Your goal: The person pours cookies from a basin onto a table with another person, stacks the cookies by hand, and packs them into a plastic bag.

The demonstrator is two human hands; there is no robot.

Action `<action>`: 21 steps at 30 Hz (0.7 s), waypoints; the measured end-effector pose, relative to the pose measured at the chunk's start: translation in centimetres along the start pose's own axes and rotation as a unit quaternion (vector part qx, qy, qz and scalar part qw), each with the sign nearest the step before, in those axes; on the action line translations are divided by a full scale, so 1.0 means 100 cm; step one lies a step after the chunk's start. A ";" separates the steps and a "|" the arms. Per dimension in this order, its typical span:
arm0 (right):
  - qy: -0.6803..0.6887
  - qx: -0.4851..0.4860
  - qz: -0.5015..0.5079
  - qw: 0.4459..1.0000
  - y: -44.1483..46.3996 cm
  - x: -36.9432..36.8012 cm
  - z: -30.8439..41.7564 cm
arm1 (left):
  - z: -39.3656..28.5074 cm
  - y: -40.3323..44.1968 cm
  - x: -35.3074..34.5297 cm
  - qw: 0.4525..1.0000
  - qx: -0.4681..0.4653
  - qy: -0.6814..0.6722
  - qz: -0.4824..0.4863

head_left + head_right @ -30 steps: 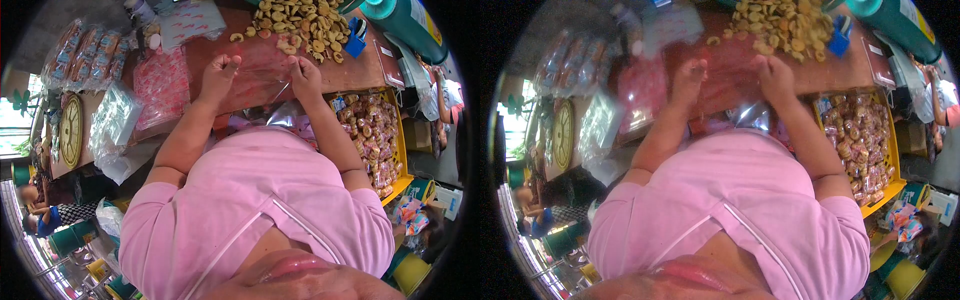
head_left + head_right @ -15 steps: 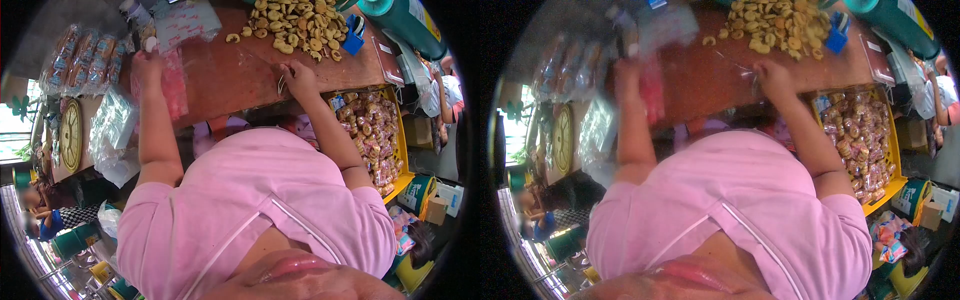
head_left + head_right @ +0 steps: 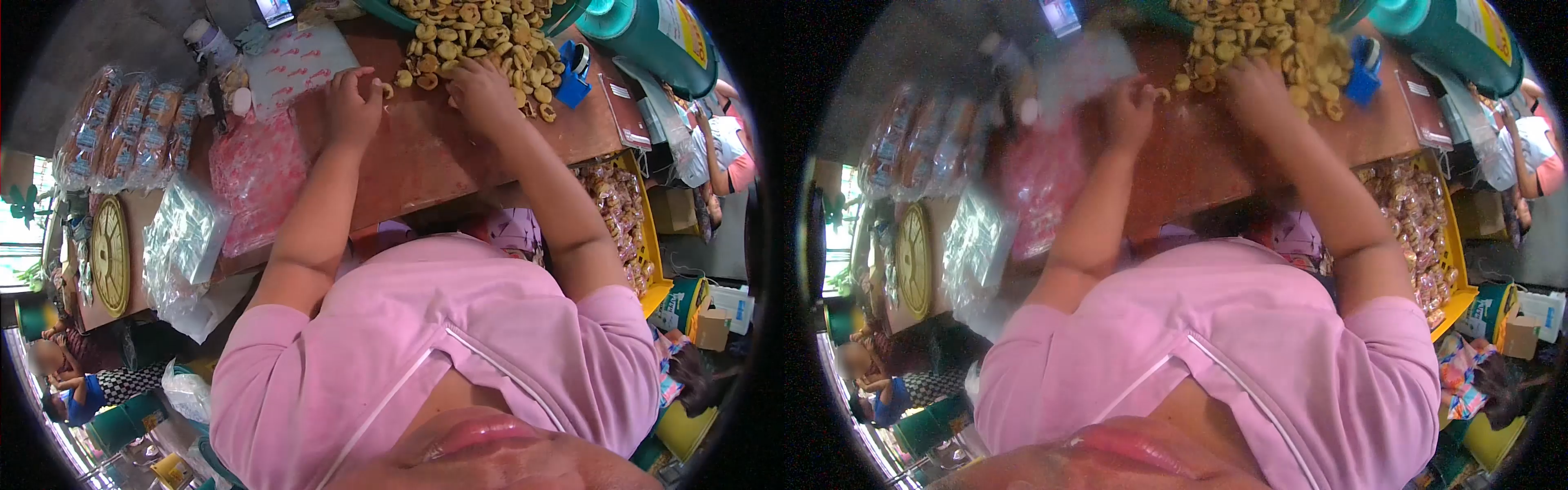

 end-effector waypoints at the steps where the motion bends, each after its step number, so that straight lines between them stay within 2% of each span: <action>1: -0.027 0.016 -0.001 0.999 0.017 -0.001 -0.001 | -0.001 0.001 0.004 1.000 0.010 -0.019 0.000; 5: -0.132 0.033 0.031 0.990 0.080 -0.042 -0.023 | -0.004 0.006 0.016 0.994 0.046 -0.096 -0.011; 8: -0.135 0.043 0.138 0.980 0.102 -0.033 -0.022 | 0.003 0.009 0.013 0.988 0.039 -0.139 -0.053; 9: -0.075 0.041 0.135 0.987 0.106 -0.030 -0.022 | 0.003 0.009 0.014 0.987 0.043 -0.145 -0.056; 12: -0.009 0.025 0.166 0.986 0.109 -0.002 -0.010 | -0.002 0.010 0.015 0.983 0.055 -0.166 -0.058; 15: 0.105 0.016 0.228 0.968 0.097 0.016 0.000 | 0.002 0.010 0.010 0.980 0.053 -0.184 -0.061; 18: 0.018 0.002 0.279 0.960 0.092 -0.003 0.001 | 0.006 0.008 0.001 0.974 0.049 -0.208 -0.070; 21: -0.107 0.096 0.203 0.969 0.091 -0.033 -0.013 | 0.005 0.010 0.003 0.971 0.061 -0.219 -0.069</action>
Point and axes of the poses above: each hand's wrist, its own y-axis towards the middle knuckle, its own x-axis out of the back of the hand, z = x × y, the point moved 1 cm from there along y, towards the middle knuckle, and after that the axes turned 10 degrees about z, right-handed, at the moved point
